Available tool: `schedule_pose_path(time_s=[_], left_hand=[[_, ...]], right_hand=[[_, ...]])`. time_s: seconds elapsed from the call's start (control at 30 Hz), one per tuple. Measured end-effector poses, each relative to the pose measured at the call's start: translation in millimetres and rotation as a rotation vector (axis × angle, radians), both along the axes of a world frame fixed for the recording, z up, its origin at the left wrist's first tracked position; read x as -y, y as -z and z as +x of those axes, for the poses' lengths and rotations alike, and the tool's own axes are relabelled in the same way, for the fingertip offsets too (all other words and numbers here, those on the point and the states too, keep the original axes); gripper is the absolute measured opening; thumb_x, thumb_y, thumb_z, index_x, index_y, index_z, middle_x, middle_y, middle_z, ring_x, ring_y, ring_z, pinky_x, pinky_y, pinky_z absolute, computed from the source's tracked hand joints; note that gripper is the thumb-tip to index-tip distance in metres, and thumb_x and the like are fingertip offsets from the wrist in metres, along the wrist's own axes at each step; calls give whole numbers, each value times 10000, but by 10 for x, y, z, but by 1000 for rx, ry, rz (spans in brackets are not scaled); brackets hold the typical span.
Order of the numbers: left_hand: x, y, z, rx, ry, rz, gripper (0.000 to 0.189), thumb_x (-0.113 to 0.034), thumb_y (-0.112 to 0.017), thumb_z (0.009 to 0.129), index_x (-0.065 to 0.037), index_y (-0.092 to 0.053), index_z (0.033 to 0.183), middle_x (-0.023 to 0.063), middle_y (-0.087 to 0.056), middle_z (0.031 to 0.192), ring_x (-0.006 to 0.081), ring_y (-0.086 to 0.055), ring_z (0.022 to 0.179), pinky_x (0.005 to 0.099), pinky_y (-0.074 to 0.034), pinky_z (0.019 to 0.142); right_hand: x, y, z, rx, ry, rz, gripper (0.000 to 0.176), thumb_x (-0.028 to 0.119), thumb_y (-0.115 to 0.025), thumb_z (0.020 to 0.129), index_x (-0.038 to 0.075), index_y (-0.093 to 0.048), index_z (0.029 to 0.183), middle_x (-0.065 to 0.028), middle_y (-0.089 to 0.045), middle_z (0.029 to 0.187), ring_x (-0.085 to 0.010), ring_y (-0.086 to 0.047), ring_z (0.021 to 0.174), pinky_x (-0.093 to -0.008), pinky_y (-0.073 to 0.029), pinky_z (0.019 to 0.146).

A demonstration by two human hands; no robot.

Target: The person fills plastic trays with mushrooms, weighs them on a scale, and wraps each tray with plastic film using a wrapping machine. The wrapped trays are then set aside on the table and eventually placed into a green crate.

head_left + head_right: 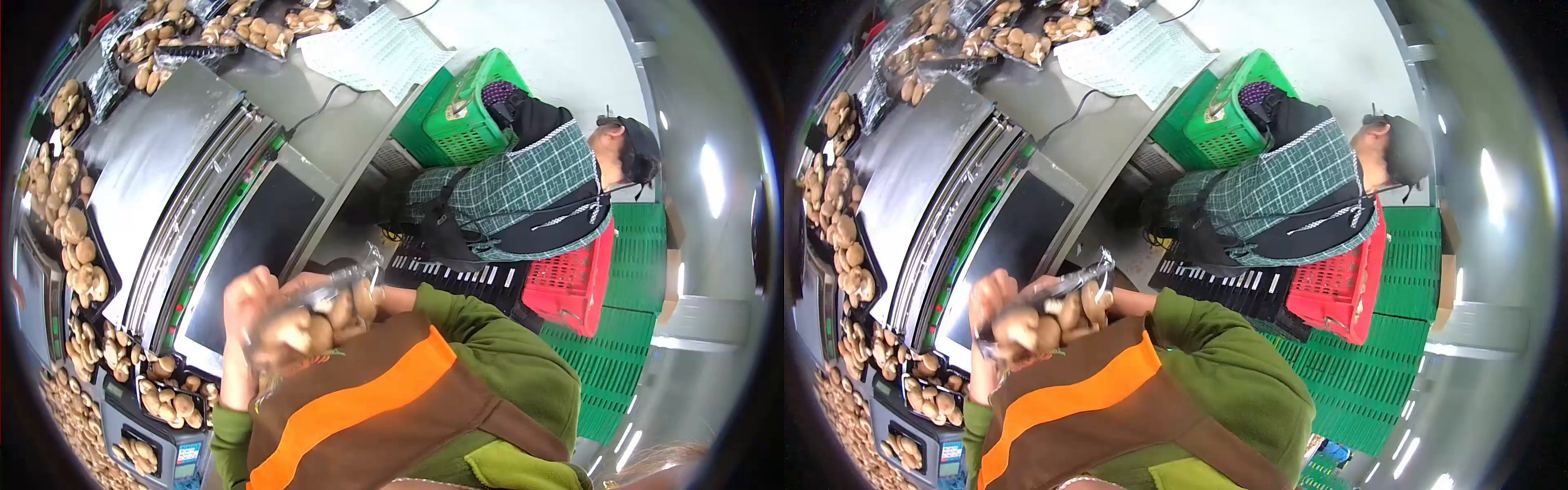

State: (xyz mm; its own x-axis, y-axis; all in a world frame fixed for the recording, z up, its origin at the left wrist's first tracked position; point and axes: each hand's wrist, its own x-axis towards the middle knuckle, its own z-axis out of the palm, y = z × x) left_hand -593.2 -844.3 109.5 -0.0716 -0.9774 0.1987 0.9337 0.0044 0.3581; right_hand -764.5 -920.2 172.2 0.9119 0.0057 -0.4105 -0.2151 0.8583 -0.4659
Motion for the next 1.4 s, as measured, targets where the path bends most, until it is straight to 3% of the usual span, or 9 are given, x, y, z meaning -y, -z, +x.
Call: schedule_pose_path(time_s=[0.1,0.17,0.23,0.43,0.63,0.7,1.23,1.3,1.4], left_hand=[[59,-1067,-73,499,4,193,455,-438,-610,852,-60,-580,1104,117,-520,1206,218,-495,1148,332,-436,930],[-258,-845,123,398,416,409,604,-575,-524,861,-60,-547,1176,120,-506,1260,230,-473,1213,360,-429,952],[-327,-815,198,366,465,490,613,-575,-509,871,-63,-520,1207,116,-521,1235,237,-490,1184,362,-430,945],[-16,-570,75,247,197,694,644,-576,-465,899,-72,-439,1300,104,-569,1158,256,-542,1096,368,-432,921],[576,-569,68,24,138,645,547,-480,-392,972,-40,-468,1289,129,-592,1149,236,-551,1093,348,-436,916],[540,-539,215,364,25,726,593,-482,-418,963,-6,-438,1316,140,-600,1135,225,-563,1041,353,-413,927],[296,-764,731,742,-721,676,221,-78,-599,892,-12,-574,1101,72,-619,991,156,-584,939,278,-452,848],[186,-937,1011,1356,-1088,846,300,-115,-643,861,1,-555,1124,95,-589,1071,200,-547,1029,334,-416,916],[39,-918,1634,1900,-1612,1012,514,-202,-754,751,14,-530,1160,180,-539,1170,343,-449,1173,425,-330,1018]], right_hand=[[296,285,-229,244,198,-835,345,159,-658,831,28,-508,1113,-54,-549,1053,-117,-571,874,-245,-472,755],[418,-75,-311,-297,576,-199,284,138,-641,865,32,-544,1110,-65,-567,1059,-141,-558,996,-311,-480,847],[576,-114,-423,-123,432,-994,330,166,-629,886,22,-532,1167,-70,-580,1070,-181,-569,1001,-333,-468,888],[554,-70,-112,-334,448,-894,363,152,-657,851,16,-541,1167,-8,-597,960,-95,-557,859,-275,-462,771],[1363,227,396,-333,977,111,300,333,-524,933,44,-559,1007,-55,-602,794,-127,-583,672,-291,-503,568],[2222,1188,21,370,738,299,352,396,-454,958,61,-546,1016,-86,-618,784,-148,-583,604,-283,-507,493],[3840,178,682,-352,1201,-139,481,383,-516,928,48,-470,1270,-155,-548,1236,-254,-549,1104,-387,-417,978],[4209,696,782,-966,1506,-1235,471,294,-586,911,15,-461,1270,-159,-534,1244,-233,-521,1121,-334,-388,977],[3427,398,1645,-396,1193,-1478,402,218,-600,908,1,-494,1229,-130,-578,1169,-215,-557,1034,-317,-422,918]])
